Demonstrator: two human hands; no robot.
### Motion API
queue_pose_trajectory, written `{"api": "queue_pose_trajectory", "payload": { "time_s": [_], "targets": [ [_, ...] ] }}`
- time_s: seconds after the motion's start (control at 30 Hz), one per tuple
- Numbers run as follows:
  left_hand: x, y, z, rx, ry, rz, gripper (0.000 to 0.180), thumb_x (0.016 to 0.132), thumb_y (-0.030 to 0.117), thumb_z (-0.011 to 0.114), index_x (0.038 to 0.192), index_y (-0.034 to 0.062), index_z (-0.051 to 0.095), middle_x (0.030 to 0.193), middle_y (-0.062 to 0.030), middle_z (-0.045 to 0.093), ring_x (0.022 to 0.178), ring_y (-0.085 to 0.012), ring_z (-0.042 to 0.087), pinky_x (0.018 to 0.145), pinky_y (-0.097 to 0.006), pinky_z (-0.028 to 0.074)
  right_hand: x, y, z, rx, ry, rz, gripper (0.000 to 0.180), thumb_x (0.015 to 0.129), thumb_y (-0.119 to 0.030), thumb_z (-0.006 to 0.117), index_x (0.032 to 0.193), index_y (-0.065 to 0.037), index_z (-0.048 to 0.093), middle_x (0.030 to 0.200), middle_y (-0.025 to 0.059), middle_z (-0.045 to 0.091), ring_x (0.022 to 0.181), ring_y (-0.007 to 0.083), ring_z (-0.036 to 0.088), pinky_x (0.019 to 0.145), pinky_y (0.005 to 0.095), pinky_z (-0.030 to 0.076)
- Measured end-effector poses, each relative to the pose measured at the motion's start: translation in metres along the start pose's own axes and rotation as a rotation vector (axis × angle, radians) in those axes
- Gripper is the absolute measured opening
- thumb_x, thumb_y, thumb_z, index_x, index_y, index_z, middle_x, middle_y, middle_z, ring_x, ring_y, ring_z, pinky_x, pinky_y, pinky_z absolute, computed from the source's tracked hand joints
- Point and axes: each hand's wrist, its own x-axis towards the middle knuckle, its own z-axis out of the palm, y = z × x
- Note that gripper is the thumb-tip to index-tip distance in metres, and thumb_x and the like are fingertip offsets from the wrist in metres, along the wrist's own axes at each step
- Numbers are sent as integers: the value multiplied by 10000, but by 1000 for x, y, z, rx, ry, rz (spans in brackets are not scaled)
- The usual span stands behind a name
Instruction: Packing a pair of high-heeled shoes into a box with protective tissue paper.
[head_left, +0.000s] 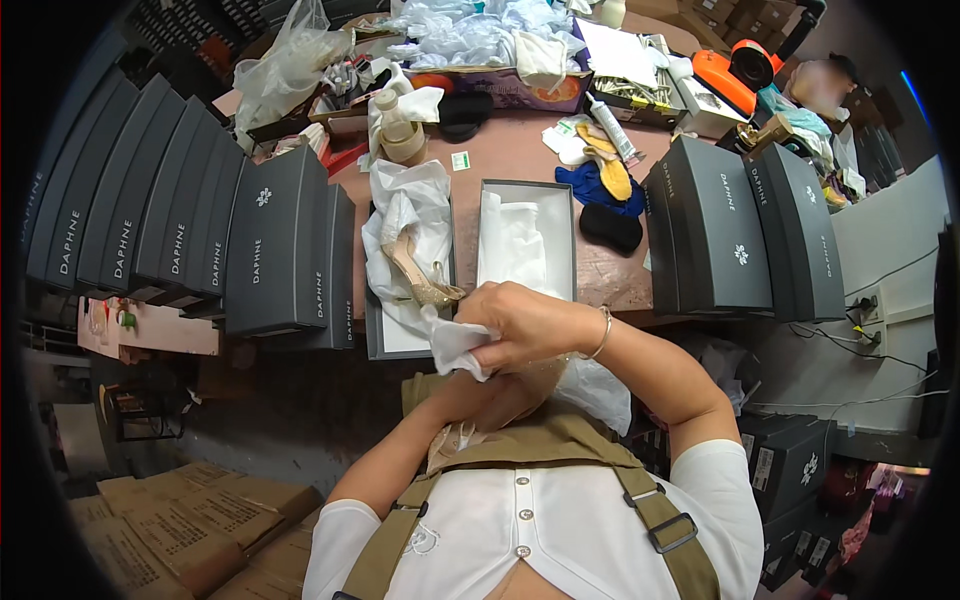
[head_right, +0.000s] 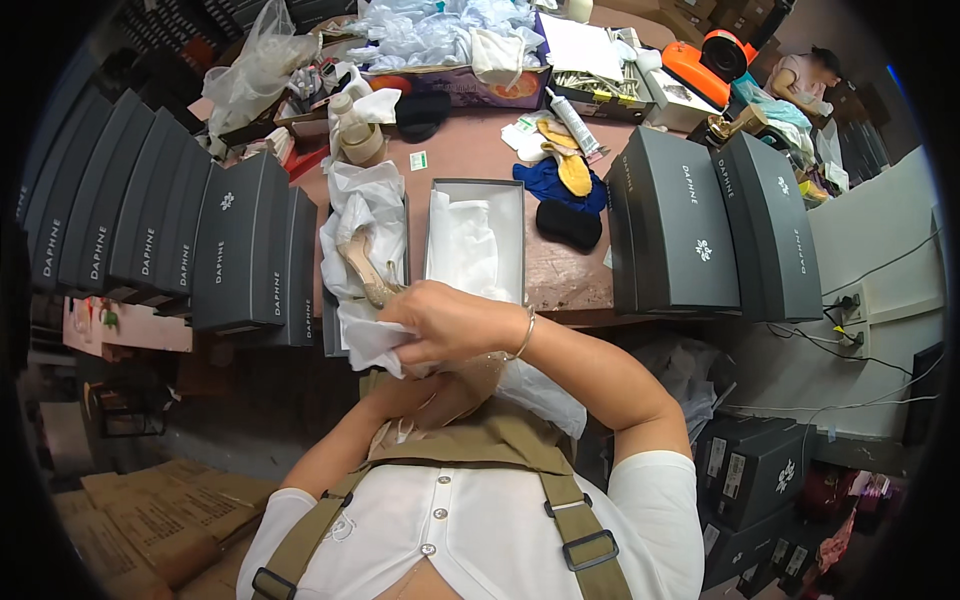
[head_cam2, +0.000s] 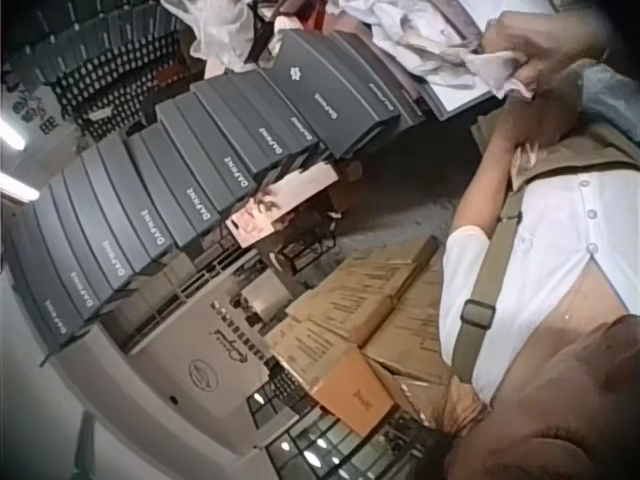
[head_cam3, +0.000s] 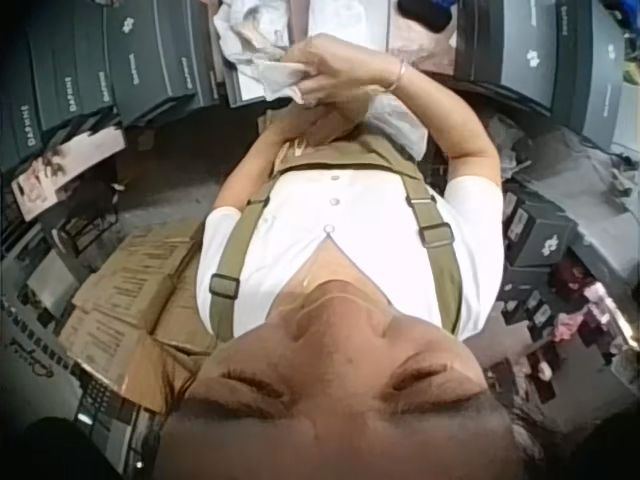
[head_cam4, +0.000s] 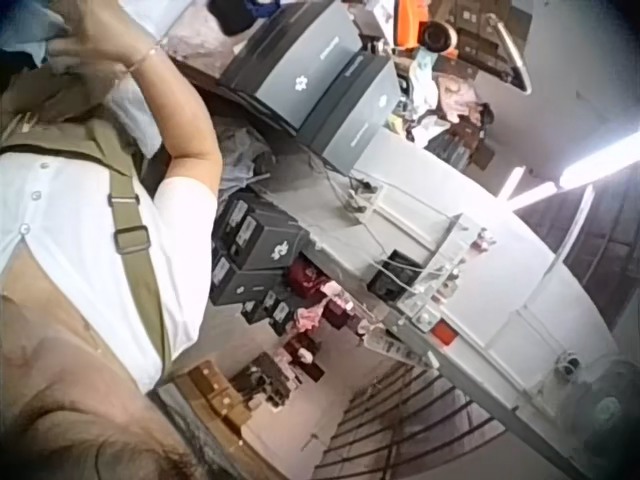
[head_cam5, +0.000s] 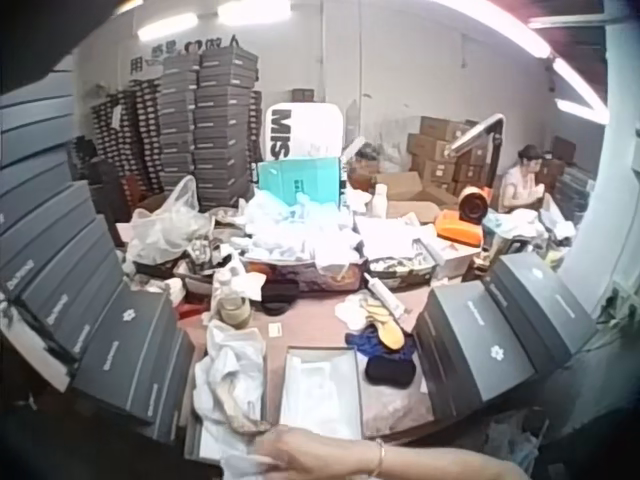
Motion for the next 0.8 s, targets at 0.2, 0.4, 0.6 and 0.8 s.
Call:
{"api": "queue_pose_trajectory", "payload": {
  "time_s": [0.2, 0.4, 0.6, 0.8],
  "targets": [
    [-2, -11, -8, 68, 22, 22, 428, 898, 158, 546, 1295, 9, 493, 1254, -127, 554, 1153, -220, 509, 988, -348, 398, -32, 25, -19, 395, 268, 3, 518, 789, -287, 750, 1209, -19, 605, 1084, 117, 669, 1021, 216, 616, 929, 359, 455],
    [-6, -1, -8, -534, 25, 72, 458, 890, 67, 549, 1340, 24, 482, 1258, -92, 570, 1117, -170, 557, 963, -297, 442, -78, 57, -9, 108, 83, 187, 322, 772, -12, 642, 1092, -49, 651, 1031, 102, 650, 983, 251, 612, 888, 348, 476],
    [6, 3, -9, -753, 98, 63, 554, 851, -128, 489, 1381, 23, 432, 1278, -105, 556, 1123, -173, 572, 970, -308, 471, -58, 3, 14, -561, 29, -100, 233, 738, -66, 621, 962, -112, 662, 982, 45, 590, 1041, 236, 537, 1034, 449, 341],
    [12, -21, -3, -944, 200, 192, 569, 868, -58, 574, 1398, 43, 392, 1309, -114, 530, 1135, -205, 571, 942, -330, 502, -71, 22, 58, -822, -53, -80, 113, 722, -193, 589, 766, -94, 622, 782, 22, 505, 859, 195, 524, 937, 396, 382]
  ]
}}
